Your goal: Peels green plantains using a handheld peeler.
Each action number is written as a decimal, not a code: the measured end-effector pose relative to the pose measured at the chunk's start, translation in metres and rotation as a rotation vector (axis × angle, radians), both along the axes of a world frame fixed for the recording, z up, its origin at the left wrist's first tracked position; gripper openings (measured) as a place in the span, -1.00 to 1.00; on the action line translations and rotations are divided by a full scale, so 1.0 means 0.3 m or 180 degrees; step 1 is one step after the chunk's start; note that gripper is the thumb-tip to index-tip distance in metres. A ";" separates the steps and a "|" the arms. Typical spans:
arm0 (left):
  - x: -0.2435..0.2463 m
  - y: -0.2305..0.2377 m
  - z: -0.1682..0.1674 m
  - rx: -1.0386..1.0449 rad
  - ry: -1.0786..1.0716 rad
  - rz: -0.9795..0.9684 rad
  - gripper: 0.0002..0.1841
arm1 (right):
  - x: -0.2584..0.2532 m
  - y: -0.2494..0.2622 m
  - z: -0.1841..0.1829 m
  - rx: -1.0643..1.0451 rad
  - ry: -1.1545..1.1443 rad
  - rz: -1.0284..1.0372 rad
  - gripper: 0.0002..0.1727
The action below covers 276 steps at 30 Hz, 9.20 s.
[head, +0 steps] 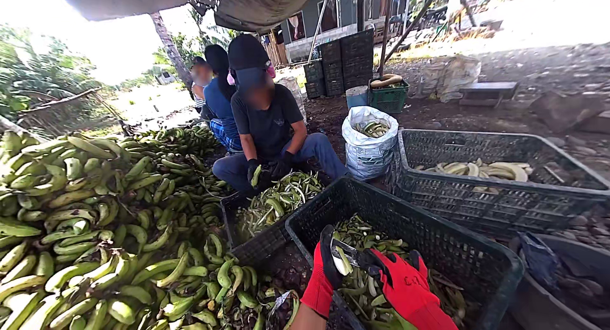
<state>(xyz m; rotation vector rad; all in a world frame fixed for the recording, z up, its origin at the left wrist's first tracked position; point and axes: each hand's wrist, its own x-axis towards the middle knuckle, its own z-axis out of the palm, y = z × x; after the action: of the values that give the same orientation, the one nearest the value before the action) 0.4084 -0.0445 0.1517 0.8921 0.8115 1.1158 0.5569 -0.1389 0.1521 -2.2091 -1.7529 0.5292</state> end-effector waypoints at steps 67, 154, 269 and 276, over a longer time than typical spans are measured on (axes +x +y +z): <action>0.046 0.034 -0.018 0.0185 -0.1078 -0.0884 -0.61 | 0.109 0.143 0.086 -0.0556 0.0280 -0.0719 -0.44; 0.164 0.226 0.075 0.0462 0.4076 -0.2128 -0.57 | 0.558 -0.312 0.125 0.1119 0.1488 -0.1482 -0.60; 0.091 -0.037 -0.041 0.0695 0.0902 0.0412 -0.55 | 0.094 0.111 -0.005 0.0060 0.0584 -0.0642 -0.46; -0.008 0.030 -0.044 0.0459 0.0166 -0.0016 -0.53 | 0.218 0.075 -0.017 0.0466 0.1327 -0.0928 -0.51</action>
<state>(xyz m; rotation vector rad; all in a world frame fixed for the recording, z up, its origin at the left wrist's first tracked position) 0.4059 -0.0355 0.1385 1.0465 0.7783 1.1617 0.6223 -0.1163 0.1470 -2.0225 -1.1977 0.7043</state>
